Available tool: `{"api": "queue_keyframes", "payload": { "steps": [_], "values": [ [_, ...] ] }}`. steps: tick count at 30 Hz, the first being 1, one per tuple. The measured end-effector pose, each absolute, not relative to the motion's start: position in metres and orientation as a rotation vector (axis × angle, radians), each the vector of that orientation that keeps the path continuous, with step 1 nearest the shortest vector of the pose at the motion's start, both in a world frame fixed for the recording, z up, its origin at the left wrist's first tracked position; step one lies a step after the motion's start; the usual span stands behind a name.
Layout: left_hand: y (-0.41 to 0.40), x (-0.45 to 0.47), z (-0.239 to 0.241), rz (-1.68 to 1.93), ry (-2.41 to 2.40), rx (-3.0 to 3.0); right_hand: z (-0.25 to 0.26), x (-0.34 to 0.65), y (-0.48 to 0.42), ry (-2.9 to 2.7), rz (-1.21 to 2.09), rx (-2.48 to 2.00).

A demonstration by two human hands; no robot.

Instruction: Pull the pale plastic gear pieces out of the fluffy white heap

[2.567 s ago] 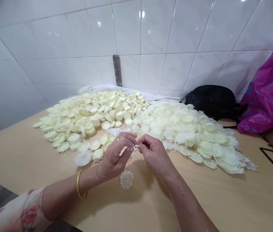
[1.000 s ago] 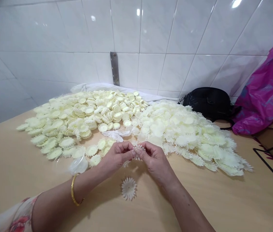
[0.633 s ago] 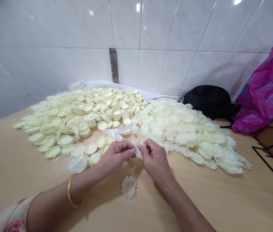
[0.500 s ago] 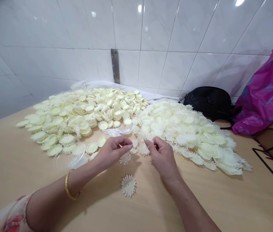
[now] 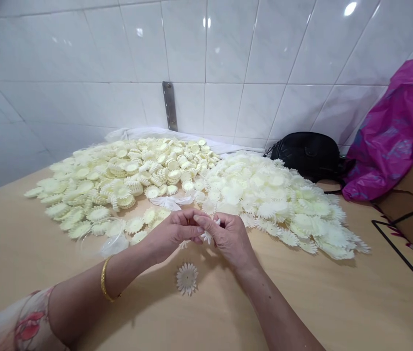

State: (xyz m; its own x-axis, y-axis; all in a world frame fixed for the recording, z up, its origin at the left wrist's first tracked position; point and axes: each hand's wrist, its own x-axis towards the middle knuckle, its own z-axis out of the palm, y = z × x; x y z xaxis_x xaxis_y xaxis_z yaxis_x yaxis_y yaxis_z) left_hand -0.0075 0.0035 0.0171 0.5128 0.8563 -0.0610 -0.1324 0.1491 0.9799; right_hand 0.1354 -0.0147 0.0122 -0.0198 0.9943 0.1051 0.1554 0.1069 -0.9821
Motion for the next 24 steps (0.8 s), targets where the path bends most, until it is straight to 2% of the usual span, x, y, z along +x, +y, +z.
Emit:
{"api": "queue_keyframes", "payload": {
  "steps": [16,19,24],
  "values": [
    [0.002,-0.019,0.008,1.079,0.951,1.477,0.009,0.135,-0.015,-1.322,1.237,-1.189],
    [0.001,-0.018,0.007,1.086,0.99,1.476,0.012,0.135,-0.017,-1.412,1.087,-1.231],
    [0.001,-0.017,0.009,0.905,1.035,1.264,0.012,0.129,-0.021,-1.587,0.572,-1.248]
  ]
}}
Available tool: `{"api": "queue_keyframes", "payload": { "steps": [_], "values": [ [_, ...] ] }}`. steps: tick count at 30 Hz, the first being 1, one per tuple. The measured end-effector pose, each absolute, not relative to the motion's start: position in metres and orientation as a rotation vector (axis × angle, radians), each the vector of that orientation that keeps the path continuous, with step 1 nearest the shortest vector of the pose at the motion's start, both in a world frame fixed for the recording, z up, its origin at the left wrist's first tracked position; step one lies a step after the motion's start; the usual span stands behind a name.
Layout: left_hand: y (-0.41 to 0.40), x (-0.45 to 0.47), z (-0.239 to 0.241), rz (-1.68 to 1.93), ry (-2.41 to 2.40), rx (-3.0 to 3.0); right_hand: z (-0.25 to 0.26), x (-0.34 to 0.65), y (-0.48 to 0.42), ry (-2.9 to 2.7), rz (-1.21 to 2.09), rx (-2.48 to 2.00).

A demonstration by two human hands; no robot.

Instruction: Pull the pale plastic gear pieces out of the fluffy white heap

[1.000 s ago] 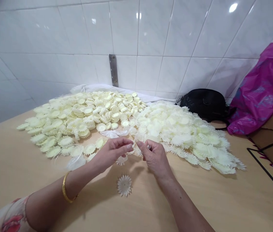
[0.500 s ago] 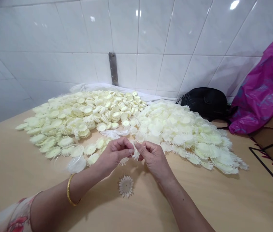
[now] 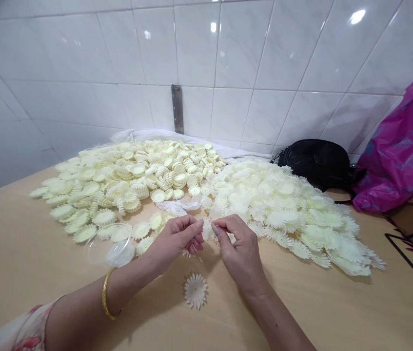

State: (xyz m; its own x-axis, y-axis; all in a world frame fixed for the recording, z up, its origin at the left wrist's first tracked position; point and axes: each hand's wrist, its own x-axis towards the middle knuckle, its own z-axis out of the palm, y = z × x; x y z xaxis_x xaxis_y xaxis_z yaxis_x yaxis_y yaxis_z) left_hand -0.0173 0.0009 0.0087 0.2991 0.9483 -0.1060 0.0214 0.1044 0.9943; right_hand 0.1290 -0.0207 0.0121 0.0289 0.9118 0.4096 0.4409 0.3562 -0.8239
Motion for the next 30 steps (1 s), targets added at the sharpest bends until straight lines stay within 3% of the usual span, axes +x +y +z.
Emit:
{"api": "queue_keyframes", "payload": {
  "steps": [3,18,30],
  "values": [
    [0.001,-0.016,0.009,0.83,0.967,1.143,0.01,0.125,-0.023,-1.643,0.477,-1.2],
    [-0.003,-0.014,0.007,0.884,0.874,1.128,0.011,0.123,-0.021,-1.362,1.004,-1.203],
    [-0.003,-0.012,0.0,0.866,0.919,1.311,0.016,0.123,-0.023,-1.363,1.047,-1.273]
  ]
}}
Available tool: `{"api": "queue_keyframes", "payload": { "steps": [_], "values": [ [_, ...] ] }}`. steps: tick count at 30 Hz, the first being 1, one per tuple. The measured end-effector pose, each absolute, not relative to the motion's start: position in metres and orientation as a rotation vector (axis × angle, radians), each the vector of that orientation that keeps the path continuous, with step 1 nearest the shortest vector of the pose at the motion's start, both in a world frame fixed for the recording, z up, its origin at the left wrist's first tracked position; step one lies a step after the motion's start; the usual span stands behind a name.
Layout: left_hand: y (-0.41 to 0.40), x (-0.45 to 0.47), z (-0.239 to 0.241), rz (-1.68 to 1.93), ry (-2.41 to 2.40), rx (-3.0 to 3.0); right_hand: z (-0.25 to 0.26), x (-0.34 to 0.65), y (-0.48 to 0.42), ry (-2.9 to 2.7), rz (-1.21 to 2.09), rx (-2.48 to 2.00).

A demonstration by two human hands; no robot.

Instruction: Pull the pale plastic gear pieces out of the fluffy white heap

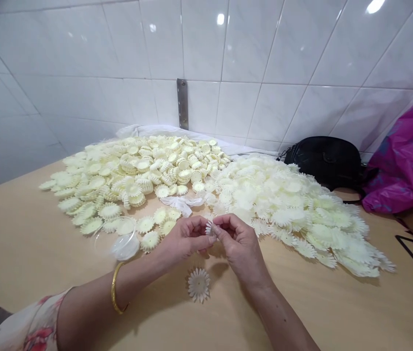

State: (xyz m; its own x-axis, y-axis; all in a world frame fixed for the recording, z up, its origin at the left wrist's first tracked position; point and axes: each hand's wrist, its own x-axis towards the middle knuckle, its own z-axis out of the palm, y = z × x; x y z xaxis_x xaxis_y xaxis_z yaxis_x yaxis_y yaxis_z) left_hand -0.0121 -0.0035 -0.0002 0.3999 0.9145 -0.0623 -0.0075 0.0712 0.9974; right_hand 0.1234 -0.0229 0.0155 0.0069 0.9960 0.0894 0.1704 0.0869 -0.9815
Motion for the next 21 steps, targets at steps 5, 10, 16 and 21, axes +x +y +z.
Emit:
{"api": "queue_keyframes", "payload": {
  "steps": [5,10,16,21],
  "values": [
    [-0.002,-0.012,0.002,0.873,0.947,1.341,0.016,0.125,-0.02,-1.38,1.051,-1.237],
    [0.003,-0.014,0.004,0.88,1.041,1.331,0.016,0.128,-0.018,-1.407,0.908,-1.322],
    [0.007,-0.027,0.018,1.076,1.177,1.428,0.017,0.147,-0.01,-1.371,0.64,-1.495],
    [0.019,-0.036,0.02,1.116,1.355,2.0,0.022,0.155,-0.014,-1.55,0.875,-1.382]
  ]
}}
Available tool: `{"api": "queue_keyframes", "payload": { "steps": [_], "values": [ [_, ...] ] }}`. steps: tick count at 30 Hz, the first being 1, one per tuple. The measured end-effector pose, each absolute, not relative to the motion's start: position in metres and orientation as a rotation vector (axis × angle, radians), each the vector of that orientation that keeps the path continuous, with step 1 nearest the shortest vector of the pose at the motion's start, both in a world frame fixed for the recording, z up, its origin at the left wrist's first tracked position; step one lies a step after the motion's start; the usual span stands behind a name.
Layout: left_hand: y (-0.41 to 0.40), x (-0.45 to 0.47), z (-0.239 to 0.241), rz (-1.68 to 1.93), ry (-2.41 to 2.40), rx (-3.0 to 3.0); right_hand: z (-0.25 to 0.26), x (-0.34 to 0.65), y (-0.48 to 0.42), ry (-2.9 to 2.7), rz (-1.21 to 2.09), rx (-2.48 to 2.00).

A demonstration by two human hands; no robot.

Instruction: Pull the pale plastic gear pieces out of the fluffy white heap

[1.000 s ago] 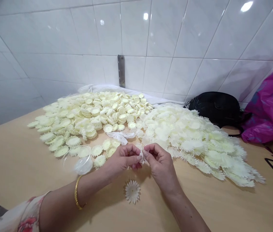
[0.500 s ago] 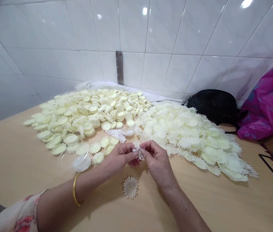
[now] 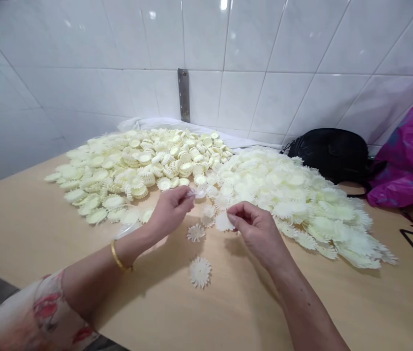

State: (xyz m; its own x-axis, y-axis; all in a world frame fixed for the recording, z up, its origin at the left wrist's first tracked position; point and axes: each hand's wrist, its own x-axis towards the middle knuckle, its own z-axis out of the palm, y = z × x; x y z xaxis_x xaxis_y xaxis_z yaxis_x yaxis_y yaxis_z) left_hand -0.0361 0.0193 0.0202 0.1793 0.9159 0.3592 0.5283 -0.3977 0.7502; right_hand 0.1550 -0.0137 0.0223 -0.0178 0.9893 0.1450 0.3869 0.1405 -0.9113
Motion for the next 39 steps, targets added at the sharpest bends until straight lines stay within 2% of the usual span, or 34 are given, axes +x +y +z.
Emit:
{"api": "queue_keyframes", "payload": {
  "steps": [3,8,12,16,19,31,39],
  "values": [
    [0.023,-0.03,0.017,0.927,1.316,2.279,0.021,0.15,-0.018,-1.829,0.969,-1.286],
    [0.009,-0.033,0.025,0.687,1.271,2.547,0.018,0.145,-0.019,-2.033,0.76,-1.227],
    [-0.018,-0.061,0.034,0.769,1.304,2.571,0.021,0.136,-0.034,-2.122,0.612,-1.103],
    [-0.049,-0.085,0.026,0.959,1.263,2.568,0.009,0.12,-0.053,-2.493,0.15,-1.025],
    [-0.07,-0.09,0.014,0.984,1.144,2.58,-0.006,0.113,-0.049,-2.661,-0.045,-1.07],
    [-0.077,-0.082,-0.018,1.1,0.927,2.607,-0.027,0.115,0.029,-2.519,-0.278,-1.547],
    [-0.077,-0.072,0.004,0.793,1.003,2.699,-0.035,0.142,0.061,-2.435,-0.372,-1.72]
  ]
}}
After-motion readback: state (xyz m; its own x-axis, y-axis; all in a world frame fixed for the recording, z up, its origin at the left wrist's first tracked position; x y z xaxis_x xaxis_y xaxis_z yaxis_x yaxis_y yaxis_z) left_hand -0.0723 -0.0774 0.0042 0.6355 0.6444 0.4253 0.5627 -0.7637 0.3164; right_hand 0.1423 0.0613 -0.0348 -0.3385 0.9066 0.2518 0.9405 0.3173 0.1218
